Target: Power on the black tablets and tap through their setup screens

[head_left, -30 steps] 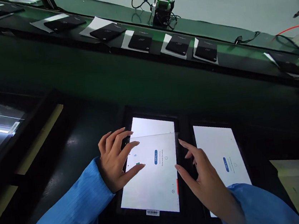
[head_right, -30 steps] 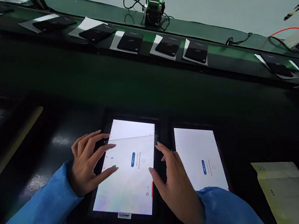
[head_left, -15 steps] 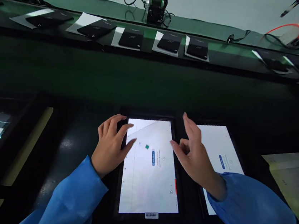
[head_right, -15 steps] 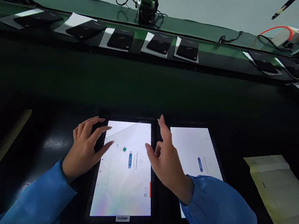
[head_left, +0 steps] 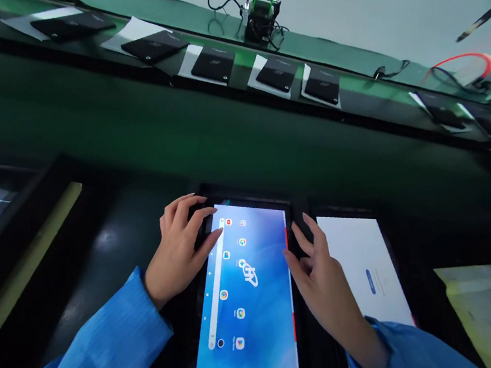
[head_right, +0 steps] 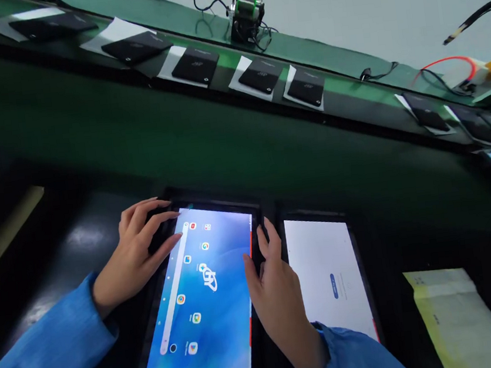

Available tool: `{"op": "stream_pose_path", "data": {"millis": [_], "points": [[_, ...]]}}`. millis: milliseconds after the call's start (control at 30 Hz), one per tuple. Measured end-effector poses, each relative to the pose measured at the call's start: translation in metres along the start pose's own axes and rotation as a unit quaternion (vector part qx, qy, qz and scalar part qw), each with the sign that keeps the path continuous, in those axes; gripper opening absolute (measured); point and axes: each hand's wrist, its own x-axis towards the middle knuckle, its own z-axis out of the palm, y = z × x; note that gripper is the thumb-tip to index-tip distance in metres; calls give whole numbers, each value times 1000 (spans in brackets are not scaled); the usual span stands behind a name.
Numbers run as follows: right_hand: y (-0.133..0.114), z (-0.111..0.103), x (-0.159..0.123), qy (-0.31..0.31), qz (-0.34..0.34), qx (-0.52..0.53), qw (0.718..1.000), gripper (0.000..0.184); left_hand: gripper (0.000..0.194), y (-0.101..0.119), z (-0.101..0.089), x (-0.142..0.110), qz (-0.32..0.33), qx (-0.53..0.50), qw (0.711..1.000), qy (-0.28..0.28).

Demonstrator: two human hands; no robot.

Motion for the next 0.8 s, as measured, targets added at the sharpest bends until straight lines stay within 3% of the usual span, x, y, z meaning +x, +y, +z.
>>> {"op": "stream_pose_path", "data": {"millis": [200, 367, 567, 800], "points": [[8, 0, 5, 0, -15, 87, 996, 61, 26, -1, 1, 1, 1, 4, 1000, 7], [10, 5, 3, 27, -7, 47, 998, 68, 31, -1, 2, 1, -18, 1, 1000, 8], [10, 3, 7, -19, -6, 57, 998, 69, 29, 0, 2, 1, -24, -1, 1000, 6], [8, 4, 7, 11, -2, 52, 999, 65, 27, 1, 1, 0, -29, -15, 999, 9]]}}
